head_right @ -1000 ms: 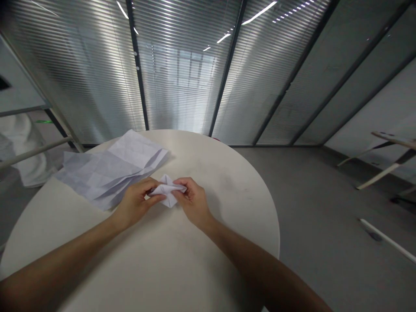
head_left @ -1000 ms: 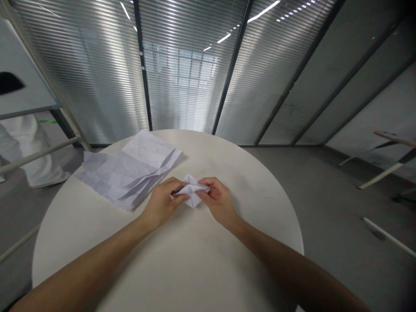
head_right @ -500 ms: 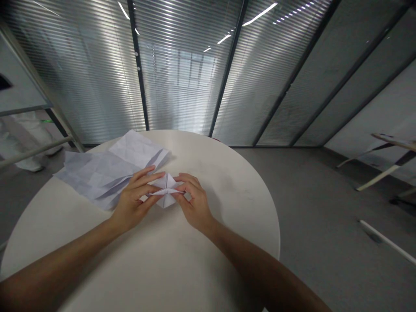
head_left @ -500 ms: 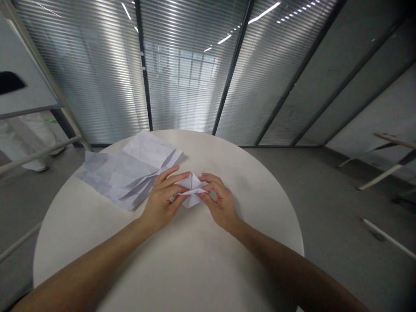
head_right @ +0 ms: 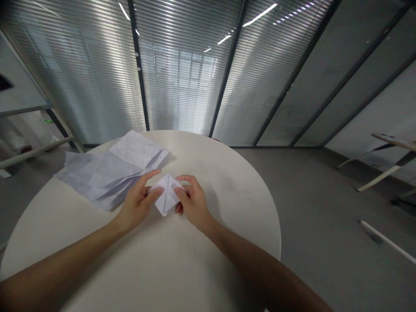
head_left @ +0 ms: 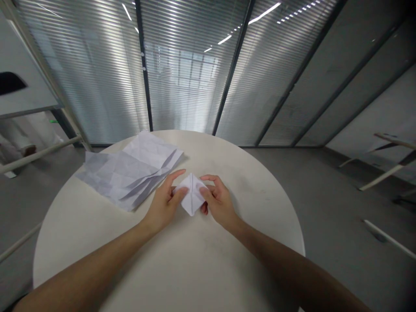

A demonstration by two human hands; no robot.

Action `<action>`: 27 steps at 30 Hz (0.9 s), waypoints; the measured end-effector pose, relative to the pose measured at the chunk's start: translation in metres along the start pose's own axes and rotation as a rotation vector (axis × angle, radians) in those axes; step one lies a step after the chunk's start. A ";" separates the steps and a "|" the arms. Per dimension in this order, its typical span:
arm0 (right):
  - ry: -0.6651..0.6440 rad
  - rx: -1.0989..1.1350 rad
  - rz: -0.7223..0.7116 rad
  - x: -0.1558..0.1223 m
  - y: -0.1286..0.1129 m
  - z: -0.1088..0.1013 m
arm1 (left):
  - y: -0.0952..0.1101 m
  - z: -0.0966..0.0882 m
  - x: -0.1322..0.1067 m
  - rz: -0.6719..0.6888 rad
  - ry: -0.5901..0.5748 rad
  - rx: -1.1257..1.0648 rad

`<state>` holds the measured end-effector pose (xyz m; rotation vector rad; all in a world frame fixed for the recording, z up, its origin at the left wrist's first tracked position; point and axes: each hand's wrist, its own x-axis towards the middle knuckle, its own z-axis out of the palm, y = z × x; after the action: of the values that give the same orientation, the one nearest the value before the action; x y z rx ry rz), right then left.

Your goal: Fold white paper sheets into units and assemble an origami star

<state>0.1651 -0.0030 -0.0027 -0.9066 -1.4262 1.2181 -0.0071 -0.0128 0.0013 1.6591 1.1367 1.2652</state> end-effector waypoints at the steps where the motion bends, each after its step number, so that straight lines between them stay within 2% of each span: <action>1: -0.028 0.039 -0.022 0.000 -0.001 0.000 | -0.001 0.000 0.001 0.003 0.009 -0.016; 4: -0.100 0.124 -0.083 0.000 -0.001 0.001 | -0.004 -0.002 0.005 0.043 0.049 0.004; 6: -0.073 0.120 -0.081 0.001 0.001 0.003 | -0.004 -0.003 0.005 0.069 0.026 0.055; 10: 0.106 0.054 -0.061 0.005 0.005 0.006 | 0.001 -0.002 -0.001 0.227 -0.191 0.261; 12: 0.135 0.037 -0.058 0.006 0.005 0.006 | 0.002 -0.001 -0.004 0.302 -0.254 0.408; 14: 0.127 0.041 -0.055 0.005 0.005 0.007 | 0.002 0.000 -0.005 0.327 -0.214 0.530; 17: 0.083 0.025 -0.038 0.001 0.006 0.010 | -0.002 -0.001 -0.002 0.341 -0.081 0.676; 20: 0.063 -0.117 -0.047 -0.003 0.008 0.013 | -0.006 -0.004 0.000 0.346 -0.042 0.801; 22: 0.095 -0.219 -0.070 -0.004 0.009 0.012 | -0.007 -0.006 0.002 0.328 -0.062 0.718; 24: 0.125 -0.240 -0.089 -0.002 0.010 0.010 | -0.006 -0.007 0.003 0.277 -0.079 0.482; 27: 0.088 -0.153 -0.120 0.002 0.010 0.004 | -0.003 -0.006 0.006 0.131 -0.080 0.066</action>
<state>0.1598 0.0000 -0.0121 -0.9526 -1.4961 0.9794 -0.0131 -0.0062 0.0017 1.8419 1.0466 1.2417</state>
